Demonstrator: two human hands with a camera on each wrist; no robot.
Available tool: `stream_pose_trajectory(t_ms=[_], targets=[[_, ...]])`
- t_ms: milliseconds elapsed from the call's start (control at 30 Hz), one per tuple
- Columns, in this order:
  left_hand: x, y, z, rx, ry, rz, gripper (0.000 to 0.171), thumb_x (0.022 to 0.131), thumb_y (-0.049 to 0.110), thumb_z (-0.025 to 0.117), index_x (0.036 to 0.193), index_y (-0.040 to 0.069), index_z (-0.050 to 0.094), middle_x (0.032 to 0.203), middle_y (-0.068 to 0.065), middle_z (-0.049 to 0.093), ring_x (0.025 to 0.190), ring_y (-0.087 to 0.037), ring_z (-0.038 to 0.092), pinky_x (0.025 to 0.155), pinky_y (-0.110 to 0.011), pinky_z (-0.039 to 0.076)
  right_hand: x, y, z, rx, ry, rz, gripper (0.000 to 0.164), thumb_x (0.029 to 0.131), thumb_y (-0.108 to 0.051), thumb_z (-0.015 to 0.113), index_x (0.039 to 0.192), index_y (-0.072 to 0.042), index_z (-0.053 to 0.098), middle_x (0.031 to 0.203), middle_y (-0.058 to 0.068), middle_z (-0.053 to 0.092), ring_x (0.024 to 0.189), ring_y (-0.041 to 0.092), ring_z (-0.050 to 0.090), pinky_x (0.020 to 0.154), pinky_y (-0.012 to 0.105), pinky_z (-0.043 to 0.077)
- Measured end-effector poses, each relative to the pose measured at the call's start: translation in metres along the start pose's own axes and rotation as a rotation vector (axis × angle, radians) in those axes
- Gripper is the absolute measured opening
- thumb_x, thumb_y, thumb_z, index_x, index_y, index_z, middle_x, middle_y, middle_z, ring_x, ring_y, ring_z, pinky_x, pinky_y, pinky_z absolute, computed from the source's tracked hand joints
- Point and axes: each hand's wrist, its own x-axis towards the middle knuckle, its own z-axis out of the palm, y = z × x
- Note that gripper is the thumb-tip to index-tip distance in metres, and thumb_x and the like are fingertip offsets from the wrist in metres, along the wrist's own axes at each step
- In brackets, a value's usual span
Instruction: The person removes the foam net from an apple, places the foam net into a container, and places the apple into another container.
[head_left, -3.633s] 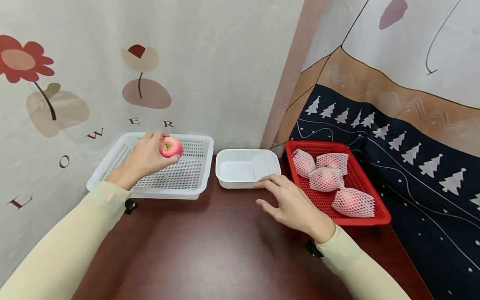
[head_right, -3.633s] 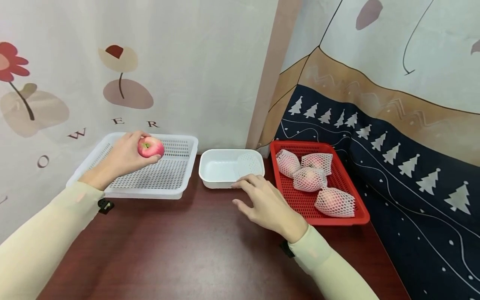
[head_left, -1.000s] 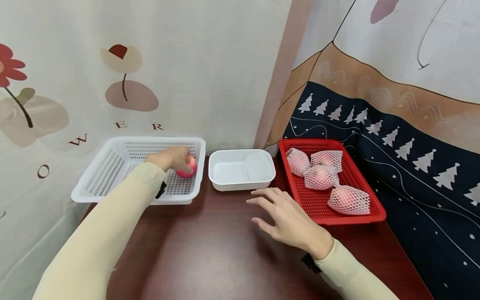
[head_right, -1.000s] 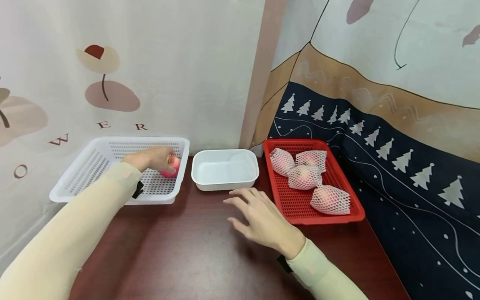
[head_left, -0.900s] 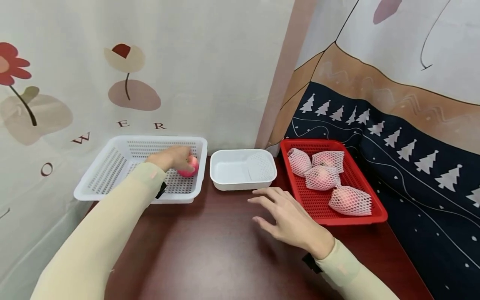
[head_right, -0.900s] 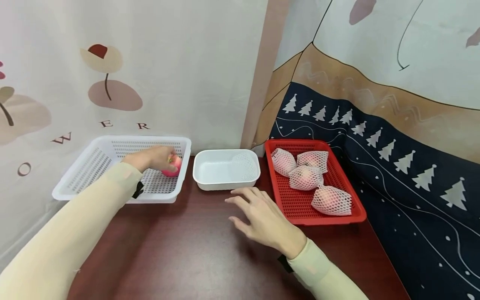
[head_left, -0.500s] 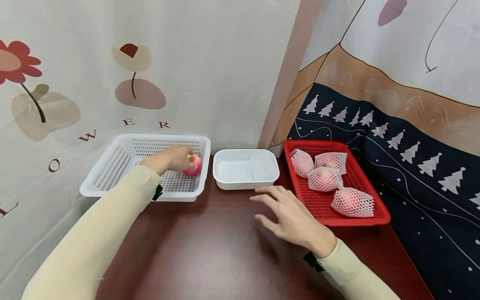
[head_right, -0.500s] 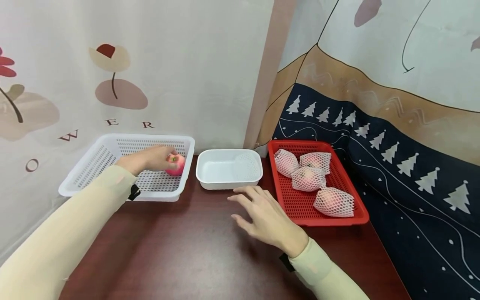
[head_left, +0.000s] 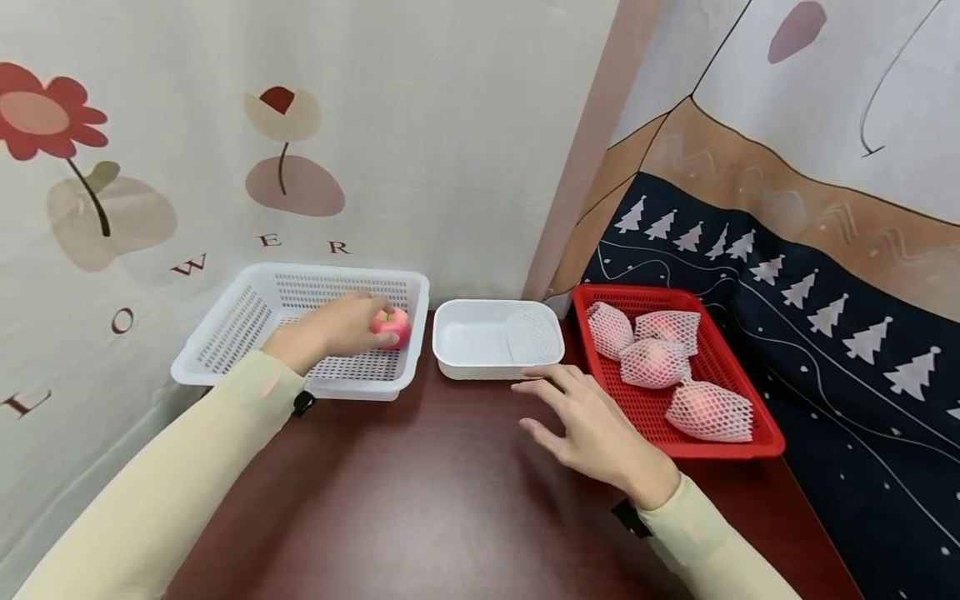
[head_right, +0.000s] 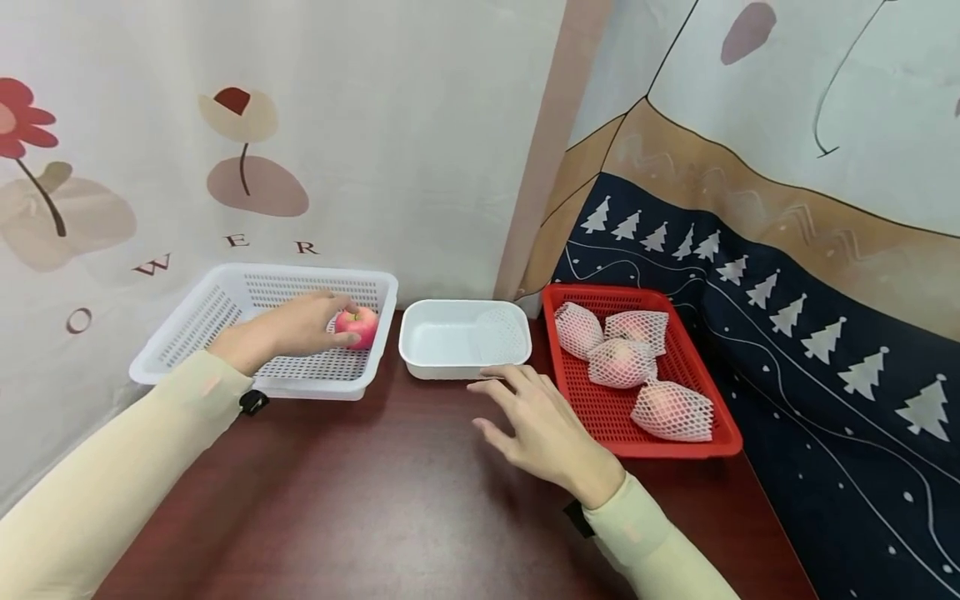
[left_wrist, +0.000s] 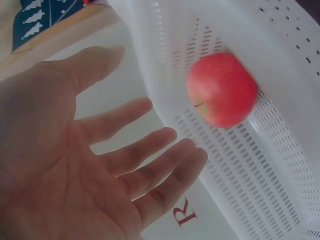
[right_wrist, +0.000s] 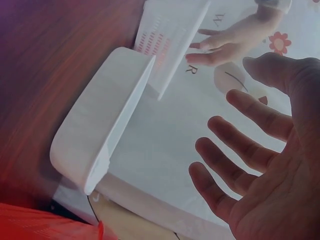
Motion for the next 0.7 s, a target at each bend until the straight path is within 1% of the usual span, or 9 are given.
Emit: stream_pose_trajectory(t_ms=[100, 167, 333, 467, 567, 700], targets=[[-0.007, 0.004, 0.004, 0.012, 0.021, -0.024, 0.067, 0.107, 0.038, 0.082, 0.159, -0.001, 0.063, 0.155, -0.032, 0.065, 0.139, -0.048, 0.065, 0.124, -0.07, 0.053, 0.0, 0.002, -0.001, 0.005, 0.003, 0.007, 0.049, 0.103, -0.033, 0.09, 0.149, -0.022, 0.076, 0.15, 0.009, 0.074, 0.138, 0.031, 0.071, 0.115, 0.056, 0.062], [-0.012, 0.006, 0.007, 0.022, 0.041, -0.023, 0.067, 0.107, 0.036, 0.082, 0.16, 0.0, 0.063, 0.155, -0.033, 0.065, 0.141, -0.05, 0.065, 0.124, -0.071, 0.053, 0.0, 0.003, -0.001, 0.008, 0.008, 0.007, 0.049, 0.103, -0.033, 0.091, 0.148, -0.021, 0.076, 0.151, 0.009, 0.073, 0.139, 0.031, 0.071, 0.115, 0.057, 0.062], [-0.025, 0.012, 0.013, 0.016, 0.095, -0.009, 0.062, 0.108, 0.034, 0.081, 0.158, 0.001, 0.065, 0.149, -0.029, 0.067, 0.13, -0.047, 0.07, 0.117, -0.067, 0.057, -0.001, 0.007, -0.004, 0.01, 0.016, 0.02, 0.049, 0.103, -0.032, 0.09, 0.148, -0.02, 0.076, 0.153, 0.009, 0.072, 0.142, 0.032, 0.07, 0.117, 0.059, 0.061], [-0.036, 0.016, 0.017, -0.005, 0.144, 0.001, 0.051, 0.109, 0.032, 0.081, 0.153, 0.011, 0.069, 0.143, -0.023, 0.069, 0.123, -0.042, 0.071, 0.111, -0.065, 0.059, -0.002, 0.01, -0.007, 0.016, 0.003, 0.047, 0.051, 0.103, -0.032, 0.09, 0.15, -0.02, 0.075, 0.156, 0.01, 0.071, 0.145, 0.034, 0.068, 0.119, 0.061, 0.061], [-0.042, 0.02, 0.021, -0.003, 0.2, 0.03, 0.04, 0.109, 0.029, 0.081, 0.146, 0.017, 0.071, 0.139, -0.021, 0.071, 0.116, -0.04, 0.072, 0.104, -0.063, 0.062, -0.002, 0.013, -0.01, 0.017, -0.01, 0.071, 0.051, 0.103, -0.032, 0.09, 0.15, -0.02, 0.075, 0.157, 0.011, 0.071, 0.144, 0.035, 0.068, 0.118, 0.062, 0.061], [-0.048, 0.023, 0.028, 0.011, 0.289, 0.079, 0.034, 0.109, 0.027, 0.082, 0.139, 0.016, 0.072, 0.14, -0.018, 0.074, 0.117, -0.039, 0.075, 0.101, -0.063, 0.064, -0.002, 0.015, -0.013, 0.018, -0.015, 0.093, 0.049, 0.102, -0.03, 0.09, 0.148, -0.019, 0.076, 0.156, 0.013, 0.071, 0.142, 0.038, 0.069, 0.117, 0.064, 0.061]])
